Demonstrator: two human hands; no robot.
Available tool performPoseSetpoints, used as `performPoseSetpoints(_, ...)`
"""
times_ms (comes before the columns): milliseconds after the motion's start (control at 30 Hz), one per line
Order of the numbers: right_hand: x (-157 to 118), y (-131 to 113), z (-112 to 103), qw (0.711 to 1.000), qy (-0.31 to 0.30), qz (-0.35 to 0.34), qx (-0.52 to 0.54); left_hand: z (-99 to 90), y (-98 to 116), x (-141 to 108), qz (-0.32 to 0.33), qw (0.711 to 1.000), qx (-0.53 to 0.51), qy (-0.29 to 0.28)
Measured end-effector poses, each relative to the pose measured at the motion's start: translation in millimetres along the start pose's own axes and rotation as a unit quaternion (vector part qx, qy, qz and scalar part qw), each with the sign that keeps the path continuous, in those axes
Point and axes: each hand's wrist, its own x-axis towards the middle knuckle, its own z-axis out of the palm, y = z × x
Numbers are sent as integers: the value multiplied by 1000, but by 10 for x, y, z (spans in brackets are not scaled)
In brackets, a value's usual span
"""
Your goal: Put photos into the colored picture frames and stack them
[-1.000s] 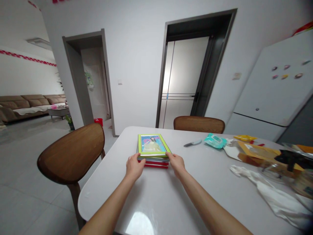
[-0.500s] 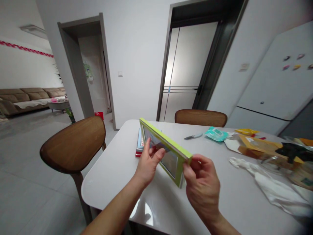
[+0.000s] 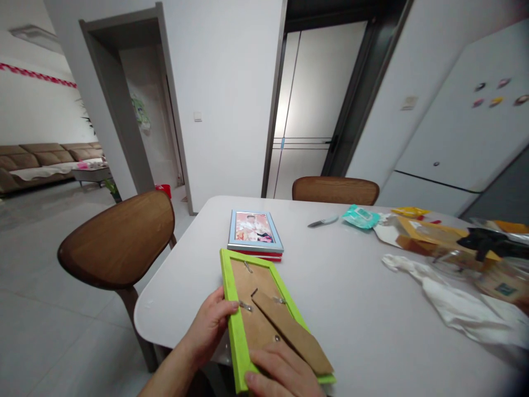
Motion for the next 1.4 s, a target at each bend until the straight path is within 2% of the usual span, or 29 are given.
performPoseSetpoints(100, -115, 10, 228, 999, -40, 15, -6, -175, -79, 126, 20, 993, 101, 54)
performPoseSetpoints(167, -177, 26, 362, 997, -73, 20, -15, -263, -135, 191, 48, 975, 193, 96)
performPoseSetpoints(233, -224, 32, 470, 993, -107, 32, -21, -319, -189, 219, 82, 937, 318, 121)
performPoseSetpoints(300, -250, 22, 539, 989, -142, 47, -19, -353, -237, 219, 109, 878, 445, 142)
performPoseSetpoints(367, -244, 5, 550, 984, -168, 57, -6, -379, -282, 208, 116, 825, 528, 166)
performPoseSetpoints(433, -198, 17, 481, 980, -184, 71, 30, -406, -324, 200, 113, 797, 567, 172)
performPoseSetpoints(500, -124, 104, 339, 972, -193, 117, 72, -431, -356, 200, 115, 782, 589, 169)
performPoseSetpoints(567, -55, 290, 165, 957, -193, 204, 75, -450, -377, 203, 120, 774, 599, 166)
performPoseSetpoints(633, -27, 548, 20, 932, -189, 309, 13, -461, -387, 204, 124, 771, 603, 165)
performPoseSetpoints(667, -33, 681, -26, 915, -208, 345, -15, -463, -389, 203, 125, 771, 603, 165)
performPoseSetpoints(767, -103, 981, -50, 876, -263, 399, -62, -464, -387, 191, 127, 777, 595, 163)
performPoseSetpoints(867, -166, 1064, 30, 870, -269, 405, -79, -453, -373, 172, 128, 790, 578, 160)
performPoseSetpoints(1000, -169, 1028, 87, 877, -257, 394, -98, -433, -356, 158, 128, 805, 556, 165)
performPoseSetpoints(1167, -38, 1031, 124, 890, -251, 363, -113, -438, -384, 159, 144, 801, 556, 170)
performPoseSetpoints(1267, 112, 1078, 298, 905, -254, 328, -93, -444, -396, 162, 147, 792, 568, 169)
performPoseSetpoints(1400, 243, 1194, 610, 899, -275, 325, -104, -446, -394, 159, 141, 793, 567, 170)
